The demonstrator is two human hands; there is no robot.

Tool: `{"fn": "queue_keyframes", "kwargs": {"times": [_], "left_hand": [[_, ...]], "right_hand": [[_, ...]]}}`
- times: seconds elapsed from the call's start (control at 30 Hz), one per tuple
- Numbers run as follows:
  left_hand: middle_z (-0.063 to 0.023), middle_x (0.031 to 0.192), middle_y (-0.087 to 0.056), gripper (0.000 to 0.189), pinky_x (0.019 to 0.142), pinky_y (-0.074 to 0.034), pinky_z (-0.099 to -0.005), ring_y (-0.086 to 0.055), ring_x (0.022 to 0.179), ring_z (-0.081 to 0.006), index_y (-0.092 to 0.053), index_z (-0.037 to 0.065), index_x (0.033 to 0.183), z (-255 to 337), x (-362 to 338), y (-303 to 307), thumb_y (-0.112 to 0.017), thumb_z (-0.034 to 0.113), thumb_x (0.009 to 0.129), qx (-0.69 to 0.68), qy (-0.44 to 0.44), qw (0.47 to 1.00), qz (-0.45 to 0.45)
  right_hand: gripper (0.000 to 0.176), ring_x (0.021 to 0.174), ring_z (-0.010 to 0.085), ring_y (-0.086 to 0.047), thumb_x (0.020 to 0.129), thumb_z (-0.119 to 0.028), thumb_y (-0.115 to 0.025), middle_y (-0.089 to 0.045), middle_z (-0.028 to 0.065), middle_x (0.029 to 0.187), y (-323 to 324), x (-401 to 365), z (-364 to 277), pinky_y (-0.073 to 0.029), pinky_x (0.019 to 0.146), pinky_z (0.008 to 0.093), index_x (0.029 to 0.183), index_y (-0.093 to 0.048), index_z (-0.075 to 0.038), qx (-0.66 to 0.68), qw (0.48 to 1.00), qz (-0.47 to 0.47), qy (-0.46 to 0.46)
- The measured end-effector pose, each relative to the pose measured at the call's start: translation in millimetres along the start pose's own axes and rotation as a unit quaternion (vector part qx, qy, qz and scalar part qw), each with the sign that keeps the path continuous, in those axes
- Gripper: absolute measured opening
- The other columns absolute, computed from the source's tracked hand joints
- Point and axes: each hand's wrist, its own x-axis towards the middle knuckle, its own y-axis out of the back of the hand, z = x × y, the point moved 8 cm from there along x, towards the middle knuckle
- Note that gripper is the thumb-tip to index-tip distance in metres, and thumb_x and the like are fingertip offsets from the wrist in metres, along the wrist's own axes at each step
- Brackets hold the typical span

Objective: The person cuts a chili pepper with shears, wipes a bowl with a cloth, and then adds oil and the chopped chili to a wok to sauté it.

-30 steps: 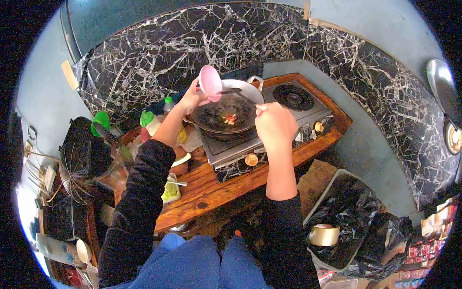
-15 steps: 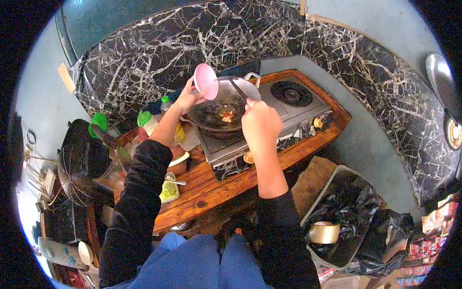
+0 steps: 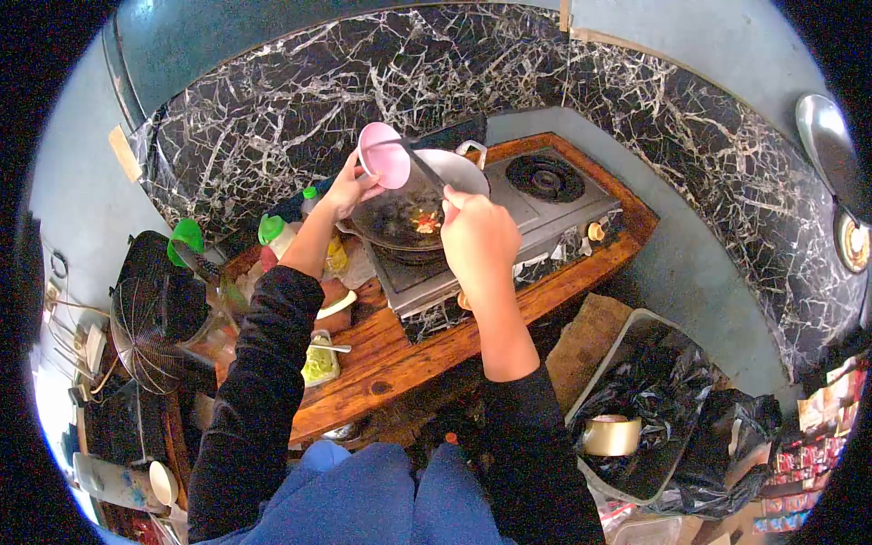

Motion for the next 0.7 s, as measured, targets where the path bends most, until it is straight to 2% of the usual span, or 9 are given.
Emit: {"fn": "queue_keyframes", "kwargs": {"times": [0.1, 0.17, 0.23, 0.37, 0.43, 0.57, 0.6, 0.67, 0.7], "left_hand": [[-0.0088, 0.119, -0.036, 0.07, 0.081, -0.048, -0.0366, -0.048, 0.103, -0.0239, -0.019, 0.024, 0.131, 6.0, -1.8, 5.2, -0.053, -0.004, 0.076, 0.022, -0.025, 0.999, -0.015], [-0.0085, 0.12, -0.036, 0.071, 0.082, -0.047, -0.0366, -0.046, 0.105, -0.025, -0.019, 0.024, 0.131, 6.8, -3.2, 5.1, -0.053, -0.005, 0.076, 0.025, -0.019, 0.999, -0.017], [-0.0083, 0.122, -0.035, 0.072, 0.082, -0.047, -0.0365, -0.046, 0.106, -0.0254, -0.02, 0.024, 0.131, 8.1, -3.0, 3.8, -0.053, -0.007, 0.074, 0.026, -0.021, 0.999, -0.024], [-0.0054, 0.118, -0.038, 0.076, 0.079, -0.047, -0.0369, -0.046, 0.105, -0.0237, -0.02, 0.028, 0.131, 9.6, -6.1, -3.5, -0.051, -0.011, 0.073, 0.023, -0.002, 1.0, -0.007], [-0.0053, 0.118, -0.038, 0.078, 0.077, -0.048, -0.0371, -0.047, 0.104, -0.0242, -0.023, 0.028, 0.129, 13.6, -2.8, 0.2, -0.052, -0.014, 0.071, 0.049, -0.045, 0.998, 0.015], [-0.0077, 0.118, -0.036, 0.079, 0.073, -0.05, -0.0349, -0.049, 0.1, -0.0254, -0.026, 0.027, 0.128, 4.8, 2.6, 10.9, -0.054, -0.016, 0.068, 0.027, -0.072, 0.997, 0.023], [-0.0077, 0.118, -0.036, 0.079, 0.073, -0.05, -0.0349, -0.049, 0.1, -0.0254, -0.026, 0.027, 0.128, 2.5, 3.0, 10.5, -0.054, -0.016, 0.068, 0.026, -0.07, 0.997, 0.023], [-0.0103, 0.115, -0.039, 0.081, 0.069, -0.051, -0.0337, -0.051, 0.096, -0.0259, -0.021, 0.025, 0.13, 0.7, 3.1, 18.0, -0.053, -0.016, 0.068, 0.057, -0.08, 0.991, 0.093], [-0.0103, 0.115, -0.039, 0.081, 0.069, -0.051, -0.0337, -0.051, 0.096, -0.0259, -0.021, 0.025, 0.13, 1.2, 0.3, 14.6, -0.053, -0.016, 0.068, 0.056, -0.079, 0.991, 0.096]], "right_hand": [[0.017, 0.074, 0.0298, -0.057, 0.076, -0.02, -0.056, -0.061, 0.0118, 0.08, 14.0, -9.6, -3.7, -0.045, 0.065, 0.0372, 0.089, -0.065, -0.018, -0.057, 0.998, -0.027, 0.024], [0.016, 0.073, 0.0291, -0.057, 0.075, -0.02, -0.057, -0.061, 0.0114, 0.079, 14.2, -11.4, -0.8, -0.045, 0.064, 0.0369, 0.088, -0.066, -0.018, -0.081, 0.996, -0.007, 0.04], [0.014, 0.065, 0.0302, -0.058, 0.074, -0.017, -0.055, -0.06, 0.0117, 0.069, 25.3, -12.1, -3.6, -0.045, 0.06, 0.0385, 0.08, -0.066, -0.011, -0.078, 0.994, 0.064, 0.033], [0.014, 0.065, 0.0301, -0.058, 0.074, -0.016, -0.054, -0.06, 0.0124, 0.069, 23.6, -11.7, -9.5, -0.045, 0.06, 0.0382, 0.079, -0.066, -0.011, -0.04, 0.994, 0.081, 0.068], [0.015, 0.065, 0.0293, -0.058, 0.074, -0.016, -0.053, -0.06, 0.0133, 0.068, 16.9, -14.4, -8.7, -0.045, 0.059, 0.0381, 0.078, -0.066, -0.011, -0.066, 0.996, 0.027, 0.051], [0.015, 0.066, 0.03, -0.059, 0.073, -0.015, -0.052, -0.06, 0.0135, 0.066, 15.9, -15.5, -1.3, -0.045, 0.058, 0.0386, 0.074, -0.065, -0.009, -0.087, 0.994, 0.038, 0.057], [0.014, 0.066, 0.0303, -0.059, 0.072, -0.015, -0.052, -0.06, 0.0138, 0.065, 12.5, -12.5, 4.8, -0.045, 0.058, 0.0387, 0.071, -0.064, -0.008, -0.102, 0.994, 0.026, 0.032], [0.014, 0.067, 0.0306, -0.059, 0.071, -0.014, -0.052, -0.06, 0.014, 0.065, 7.5, -6.6, 10.9, -0.045, 0.058, 0.0387, 0.068, -0.064, -0.007, -0.118, 0.993, 0.013, 0.009], [0.013, 0.069, 0.0293, -0.059, 0.071, -0.018, -0.054, -0.061, 0.0115, 0.069, -2.5, -4.0, 14.5, -0.046, 0.06, 0.0376, 0.071, -0.065, -0.01, -0.17, 0.985, -0.041, -0.006]]}}
